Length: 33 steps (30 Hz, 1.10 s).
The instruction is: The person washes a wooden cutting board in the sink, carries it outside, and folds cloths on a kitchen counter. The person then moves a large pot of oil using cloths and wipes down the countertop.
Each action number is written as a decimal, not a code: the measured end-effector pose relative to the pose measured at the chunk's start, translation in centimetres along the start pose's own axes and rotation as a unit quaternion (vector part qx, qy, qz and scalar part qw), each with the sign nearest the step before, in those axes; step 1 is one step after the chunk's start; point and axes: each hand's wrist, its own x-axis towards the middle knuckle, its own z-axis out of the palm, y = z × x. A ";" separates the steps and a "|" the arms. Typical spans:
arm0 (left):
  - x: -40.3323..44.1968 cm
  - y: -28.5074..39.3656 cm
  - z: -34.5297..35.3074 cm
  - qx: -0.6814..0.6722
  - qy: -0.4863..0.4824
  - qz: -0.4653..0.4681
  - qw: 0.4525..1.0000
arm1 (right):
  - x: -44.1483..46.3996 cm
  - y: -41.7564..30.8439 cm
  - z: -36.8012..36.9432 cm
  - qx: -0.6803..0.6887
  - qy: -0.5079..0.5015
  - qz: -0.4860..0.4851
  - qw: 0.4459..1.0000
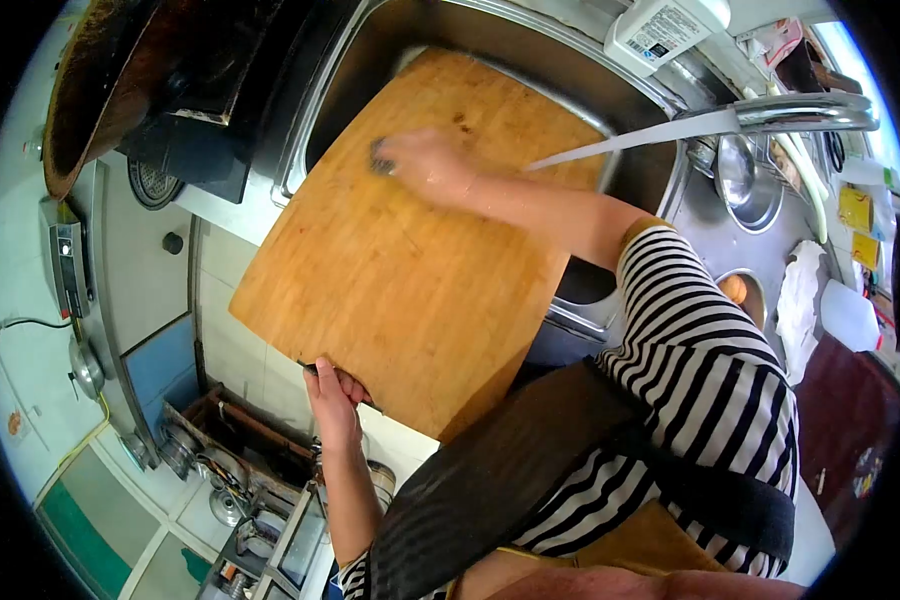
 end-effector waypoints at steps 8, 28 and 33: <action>0.4 -0.4 -0.4 -0.029 -0.035 0.014 0.999 | 6.7 16.5 0.6 -0.024 0.072 0.418 0.905; 0.8 -0.5 -1.2 -0.010 -0.033 0.007 0.999 | -8.9 -14.3 -1.7 0.037 -0.019 -0.035 0.999; 0.8 -0.9 -1.2 -0.008 -0.037 0.019 0.999 | -3.9 -6.4 0.8 -0.187 -0.055 -0.028 0.980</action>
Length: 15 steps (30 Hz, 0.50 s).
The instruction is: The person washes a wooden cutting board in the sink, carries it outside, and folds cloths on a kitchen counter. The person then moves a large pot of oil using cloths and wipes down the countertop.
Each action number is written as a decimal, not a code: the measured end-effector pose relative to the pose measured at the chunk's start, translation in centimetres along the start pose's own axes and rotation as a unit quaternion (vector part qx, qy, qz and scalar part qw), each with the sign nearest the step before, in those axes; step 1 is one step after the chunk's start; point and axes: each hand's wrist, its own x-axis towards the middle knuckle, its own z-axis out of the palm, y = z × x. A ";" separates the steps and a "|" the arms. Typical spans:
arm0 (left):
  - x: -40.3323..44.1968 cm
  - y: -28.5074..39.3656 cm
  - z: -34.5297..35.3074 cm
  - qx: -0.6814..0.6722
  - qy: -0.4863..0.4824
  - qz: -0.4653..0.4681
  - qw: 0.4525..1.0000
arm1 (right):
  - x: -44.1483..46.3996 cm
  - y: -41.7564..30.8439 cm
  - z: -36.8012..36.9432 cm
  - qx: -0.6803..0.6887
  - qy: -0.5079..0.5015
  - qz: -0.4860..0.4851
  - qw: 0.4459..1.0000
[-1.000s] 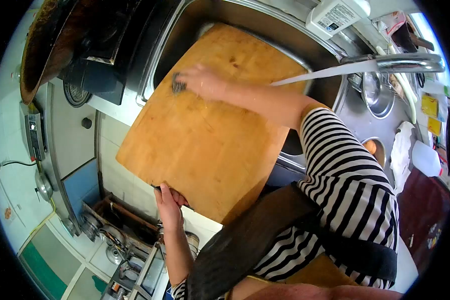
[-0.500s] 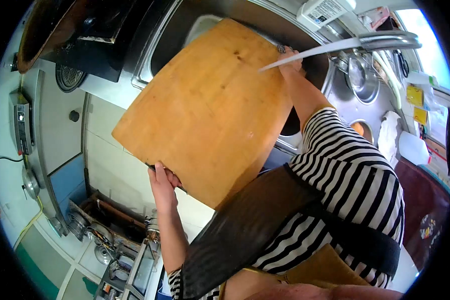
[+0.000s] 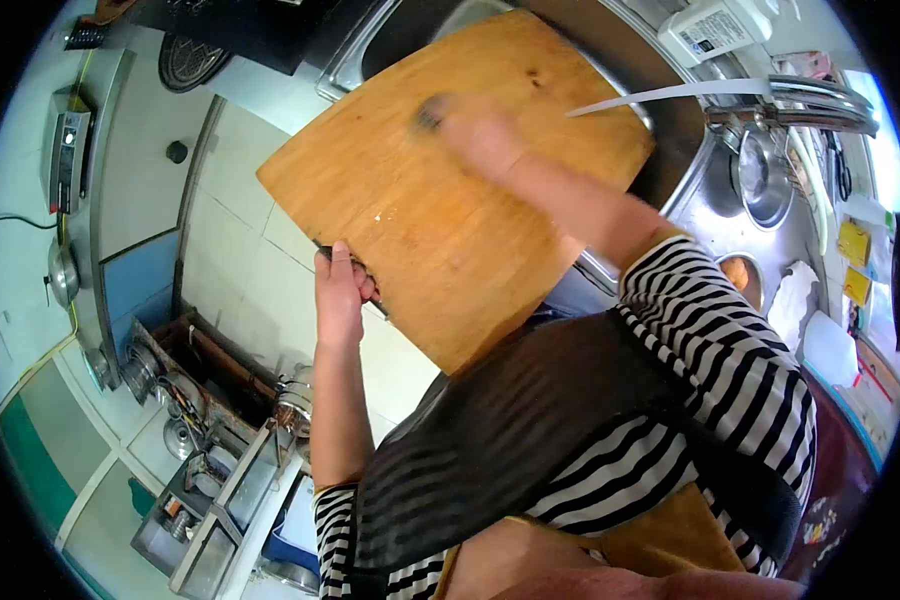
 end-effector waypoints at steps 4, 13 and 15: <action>0.0 -0.3 -0.3 -0.027 -0.001 0.003 1.000 | -0.9 12.2 3.7 0.101 0.067 0.229 0.966; -0.4 0.7 0.4 -0.024 -0.002 -0.012 1.000 | 2.1 -14.5 -3.5 0.344 0.062 -0.120 0.929; -0.3 0.1 0.3 -0.024 0.009 -0.007 1.000 | 5.0 -12.5 -2.7 0.287 0.029 -0.132 0.948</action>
